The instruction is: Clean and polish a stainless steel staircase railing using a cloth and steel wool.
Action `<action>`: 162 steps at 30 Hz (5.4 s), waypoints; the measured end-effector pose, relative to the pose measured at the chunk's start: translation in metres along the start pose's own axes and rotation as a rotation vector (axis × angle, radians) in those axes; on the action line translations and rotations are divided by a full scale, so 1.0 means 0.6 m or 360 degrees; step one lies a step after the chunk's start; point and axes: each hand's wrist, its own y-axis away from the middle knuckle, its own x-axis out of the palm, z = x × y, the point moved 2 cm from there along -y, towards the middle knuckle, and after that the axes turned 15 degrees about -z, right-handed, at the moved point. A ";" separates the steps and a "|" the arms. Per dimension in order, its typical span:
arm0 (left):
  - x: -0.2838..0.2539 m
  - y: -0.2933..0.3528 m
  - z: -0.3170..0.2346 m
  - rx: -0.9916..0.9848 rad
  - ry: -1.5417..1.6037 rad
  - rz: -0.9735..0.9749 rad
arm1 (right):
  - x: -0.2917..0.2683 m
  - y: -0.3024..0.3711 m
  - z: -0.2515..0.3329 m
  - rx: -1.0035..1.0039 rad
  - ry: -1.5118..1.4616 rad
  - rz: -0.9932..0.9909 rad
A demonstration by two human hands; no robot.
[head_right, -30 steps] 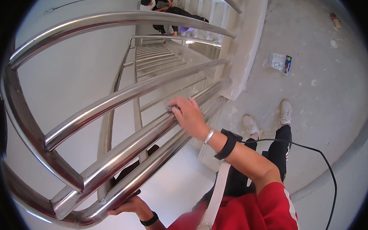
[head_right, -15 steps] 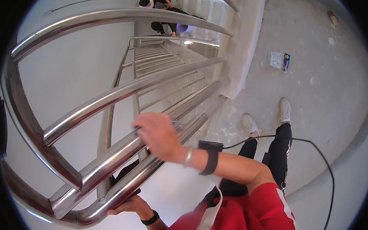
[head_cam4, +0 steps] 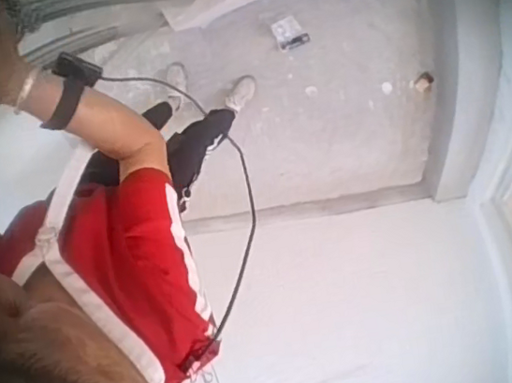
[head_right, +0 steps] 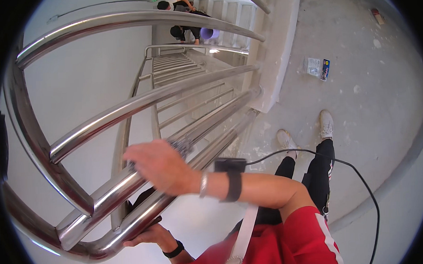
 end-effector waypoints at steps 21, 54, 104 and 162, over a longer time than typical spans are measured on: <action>0.017 0.009 -0.026 0.0176 -0.0084 -0.0151 | -0.223 0.091 -0.397 0.0931 0.0461 -0.0416; 0.000 -0.004 0.016 -0.0066 0.0060 0.0006 | -0.126 -0.014 -0.233 0.0761 0.0721 0.0626; -0.123 0.034 -0.074 -0.1513 -0.0351 0.0706 | -0.374 0.271 -0.144 0.0527 0.1105 -0.0531; 0.301 0.490 0.387 0.3524 -0.1267 0.2710 | -0.872 0.644 0.113 0.1420 0.1497 -0.1640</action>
